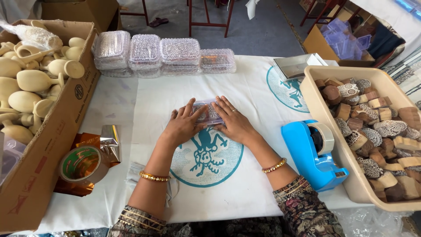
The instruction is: The person wipes two small wooden carved items with a white cloth. They then place the items into a clear plastic container lined with a piece of orange foil. Finally, the person wraps the container in bubble wrap and secures it with clear tape.
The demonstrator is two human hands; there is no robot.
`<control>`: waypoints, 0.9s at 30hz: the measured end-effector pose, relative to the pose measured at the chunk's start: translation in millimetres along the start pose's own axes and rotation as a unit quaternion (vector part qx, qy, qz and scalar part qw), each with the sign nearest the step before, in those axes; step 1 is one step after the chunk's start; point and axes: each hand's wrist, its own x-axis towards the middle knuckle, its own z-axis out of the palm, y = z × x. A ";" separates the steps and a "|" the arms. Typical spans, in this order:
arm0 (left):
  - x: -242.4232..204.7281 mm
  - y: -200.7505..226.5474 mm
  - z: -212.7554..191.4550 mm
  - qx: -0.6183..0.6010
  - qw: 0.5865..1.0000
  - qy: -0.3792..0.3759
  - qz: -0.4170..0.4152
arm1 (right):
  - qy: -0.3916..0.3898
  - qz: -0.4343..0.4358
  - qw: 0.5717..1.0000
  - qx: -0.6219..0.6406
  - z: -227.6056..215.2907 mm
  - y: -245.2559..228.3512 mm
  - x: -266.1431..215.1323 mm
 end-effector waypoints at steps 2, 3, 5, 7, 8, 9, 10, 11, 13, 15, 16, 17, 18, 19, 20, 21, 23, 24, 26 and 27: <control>1.6 -7.5 6.3 -0.013 1.000 0.017 0.009 | -0.014 -0.015 1.000 0.002 -5.4 4.1 2.6; 2.2 -11.0 10.5 -0.027 0.999 0.030 0.017 | -0.030 -0.029 0.999 0.007 -7.3 6.0 2.6; 6.0 -20.0 12.1 -0.072 0.995 0.061 0.040 | -0.002 -0.028 0.999 0.016 -9.2 6.7 0.9; 6.8 -24.6 13.5 -0.119 0.987 0.089 0.059 | 0.021 -0.028 0.999 0.029 -10.0 5.9 -1.8; 4.9 -24.4 13.7 -0.145 0.983 0.099 0.061 | 0.036 -0.039 0.998 0.028 -10.2 4.2 -4.6; 8.0 -26.1 8.1 -0.168 0.977 0.115 0.064 | 0.058 -0.054 0.997 0.024 -13.7 4.2 0.3; 9.2 -25.1 6.1 -0.166 0.977 0.119 0.064 | 0.061 -0.057 0.996 0.023 -14.0 5.2 3.3; 7.2 -23.3 7.5 -0.166 0.980 0.101 0.052 | 0.037 -0.042 0.998 0.020 -11.8 4.7 1.8; 7.0 -22.4 8.9 -0.165 0.982 0.084 0.041 | 0.014 -0.028 0.999 0.018 -7.7 5.9 1.7; 8.9 -23.6 10.6 -0.176 0.983 0.056 0.004 | 0.005 -0.008 0.998 0.057 -3.0 8.4 2.1; 9.8 -25.1 12.6 -0.176 0.983 0.055 0.004 | 0.004 -0.007 0.998 0.058 0.3 11.0 1.7; 10.8 -26.7 14.1 -0.159 0.985 0.058 0.016 | -0.009 -0.006 0.998 0.061 3.4 13.3 1.4; 11.6 -28.0 15.5 -0.142 0.988 0.062 0.028 | -0.022 -0.005 0.998 0.064 6.3 15.4 0.9; 7.7 -21.6 4.2 -0.141 0.988 0.063 0.028 | -0.021 -0.006 0.998 0.064 3.1 14.6 1.1; 3.7 -15.1 -7.0 -0.152 0.985 0.077 0.022 | 0.026 -0.033 0.998 0.056 0.0 13.6 1.1; -2.2 -8.7 -17.2 -0.164 0.982 0.090 0.016 | 0.071 -0.060 0.994 0.049 -2.0 11.5 -0.2; -3.0 -12.6 -15.7 -0.175 0.973 0.140 0.048 | 0.055 -0.049 0.997 0.023 -4.2 8.1 2.2; -2.8 -13.9 -15.2 -0.186 0.961 0.190 0.081 | 0.038 -0.038 0.999 -0.004 -5.9 7.1 3.0; 1.8 -18.1 -4.1 -0.133 0.979 0.139 0.064 | -0.001 -0.017 1.000 -0.014 -10.7 -2.1 2.5; 4.9 -19.8 1.1 -0.079 0.992 0.090 0.044 | -0.041 0.002 0.999 -0.024 -13.4 -6.4 2.0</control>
